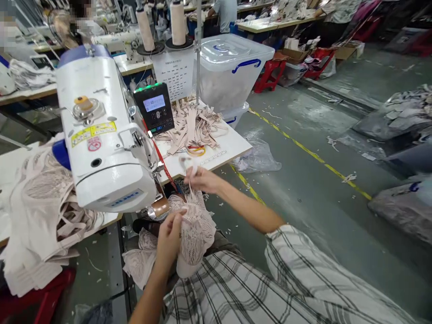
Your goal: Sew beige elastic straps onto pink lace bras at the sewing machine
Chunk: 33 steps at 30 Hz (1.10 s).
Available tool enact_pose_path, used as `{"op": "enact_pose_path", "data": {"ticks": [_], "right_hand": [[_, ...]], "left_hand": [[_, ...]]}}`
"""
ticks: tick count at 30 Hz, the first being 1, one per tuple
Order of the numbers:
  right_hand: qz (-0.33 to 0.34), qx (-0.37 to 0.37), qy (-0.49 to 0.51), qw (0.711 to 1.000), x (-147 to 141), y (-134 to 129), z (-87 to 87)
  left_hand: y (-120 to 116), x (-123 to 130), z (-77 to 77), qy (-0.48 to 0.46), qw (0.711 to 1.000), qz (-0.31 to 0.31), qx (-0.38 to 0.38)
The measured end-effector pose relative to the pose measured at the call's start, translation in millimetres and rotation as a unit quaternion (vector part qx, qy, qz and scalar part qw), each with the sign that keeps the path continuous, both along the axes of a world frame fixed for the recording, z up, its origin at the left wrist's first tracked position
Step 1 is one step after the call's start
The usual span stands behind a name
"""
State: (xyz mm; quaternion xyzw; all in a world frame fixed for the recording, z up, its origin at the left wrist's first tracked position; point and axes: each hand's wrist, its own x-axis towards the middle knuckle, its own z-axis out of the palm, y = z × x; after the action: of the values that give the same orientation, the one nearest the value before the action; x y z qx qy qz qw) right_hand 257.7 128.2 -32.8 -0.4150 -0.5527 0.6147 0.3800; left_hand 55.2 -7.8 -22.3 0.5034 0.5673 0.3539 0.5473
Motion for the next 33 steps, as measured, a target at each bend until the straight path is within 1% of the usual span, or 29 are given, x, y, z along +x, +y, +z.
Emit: {"op": "enact_pose_path", "data": {"ticks": [1, 3, 5, 6, 8, 9, 10, 11, 12, 13, 14, 15, 17, 19, 20, 21, 23, 25, 26, 28, 30, 32, 33], "right_hand": [[0.035, -0.009, 0.045, 0.998, -6.2, -27.1, -8.6], [0.096, -0.027, 0.154, 0.983, -13.7, -69.5, -22.5], [0.105, -0.058, 0.237, 0.964, -17.0, -92.6, -33.2], [0.09, -0.086, 0.262, 0.957, -18.4, -98.2, -38.1], [0.064, -0.174, 0.299, 0.936, -21.7, -103.3, -47.1], [0.073, -0.227, 0.305, 0.922, -23.4, -104.8, -50.6], [0.096, -0.274, 0.299, 0.909, -24.9, -106.1, -52.8], [0.121, -0.306, 0.285, 0.9, -25.9, -107.3, -53.4], [0.14, -0.322, 0.266, 0.898, -26.5, -108.0, -52.2], [0.145, -0.322, 0.243, 0.903, -26.7, -107.6, -49.3], [0.129, -0.31, 0.22, 0.916, -26.7, -105.8, -44.9], [0.096, -0.287, 0.198, 0.932, -26.7, -102.1, -39.5], [0.008, -0.22, 0.154, 0.963, -27.3, -89.1, -28.1], [-0.064, -0.143, 0.115, 0.981, -29.5, -70.5, -19.3], [-0.08, -0.115, 0.101, 0.985, -31.3, -60.6, -16.4], [-0.078, -0.096, 0.087, 0.988, -33.6, -51.0, -14.5], [-0.032, -0.084, 0.059, 0.994, -39.1, -35.0, -12.1], [0.024, -0.077, 0.035, 0.996, -45.2, -24.1, -9.3], [0.047, -0.068, 0.023, 0.996, -48.1, -20.4, -7.5], [0.081, -0.044, 0.004, 0.996, -52.9, -15.5, -3.0], [0.089, -0.003, -0.025, 0.996, -56.7, -12.2, 1.3], [0.064, 0.05, -0.063, 0.995, -60.3, -9.6, 4.2], [0.044, 0.076, -0.08, 0.993, -62.3, -8.3, 5.0]], "left_hand": [[1.2, 1.4, 1.1, -0.057, 0.997, -0.007, -0.047], [1.3, 3.5, -0.2, -0.165, 0.977, -0.043, -0.13], [-0.7, 4.3, -3.1, -0.216, 0.96, -0.072, -0.165], [-2.0, 4.3, -3.9, -0.219, 0.959, -0.074, -0.164], [-4.6, 4.1, -2.3, -0.193, 0.971, -0.06, -0.13], [-5.8, 4.1, 0.1, -0.163, 0.981, -0.05, -0.098], [-6.7, 4.3, 3.4, -0.122, 0.99, -0.044, -0.06], [-7.4, 4.6, 7.2, -0.076, 0.996, -0.043, -0.02], [-7.7, 5.0, 10.9, -0.031, 0.998, -0.048, 0.018], [-7.6, 5.3, 14.2, 0.008, 0.997, -0.056, 0.047], [-7.1, 5.3, 16.7, 0.039, 0.995, -0.068, 0.067], [-6.2, 4.6, 18.3, 0.064, 0.991, -0.084, 0.081], [-3.3, 0.0, 18.2, 0.113, 0.981, -0.106, 0.121], [0.3, -9.6, 14.7, 0.197, 0.959, -0.097, 0.181], [2.1, -15.8, 12.4, 0.257, 0.941, -0.077, 0.208], [3.7, -22.3, 10.1, 0.32, 0.919, -0.05, 0.225], [6.2, -34.4, 7.0, 0.429, 0.873, -0.003, 0.233], [7.1, -42.8, 6.3, 0.49, 0.84, 0.015, 0.233], [7.0, -45.5, 6.9, 0.505, 0.83, 0.009, 0.236], [6.2, -48.7, 9.0, 0.521, 0.82, -0.015, 0.237], [5.6, -51.7, 11.7, 0.53, 0.817, -0.041, 0.225], [6.1, -56.2, 14.0, 0.521, 0.827, -0.065, 0.198], [6.7, -59.1, 15.0, 0.507, 0.84, -0.077, 0.179]]}}
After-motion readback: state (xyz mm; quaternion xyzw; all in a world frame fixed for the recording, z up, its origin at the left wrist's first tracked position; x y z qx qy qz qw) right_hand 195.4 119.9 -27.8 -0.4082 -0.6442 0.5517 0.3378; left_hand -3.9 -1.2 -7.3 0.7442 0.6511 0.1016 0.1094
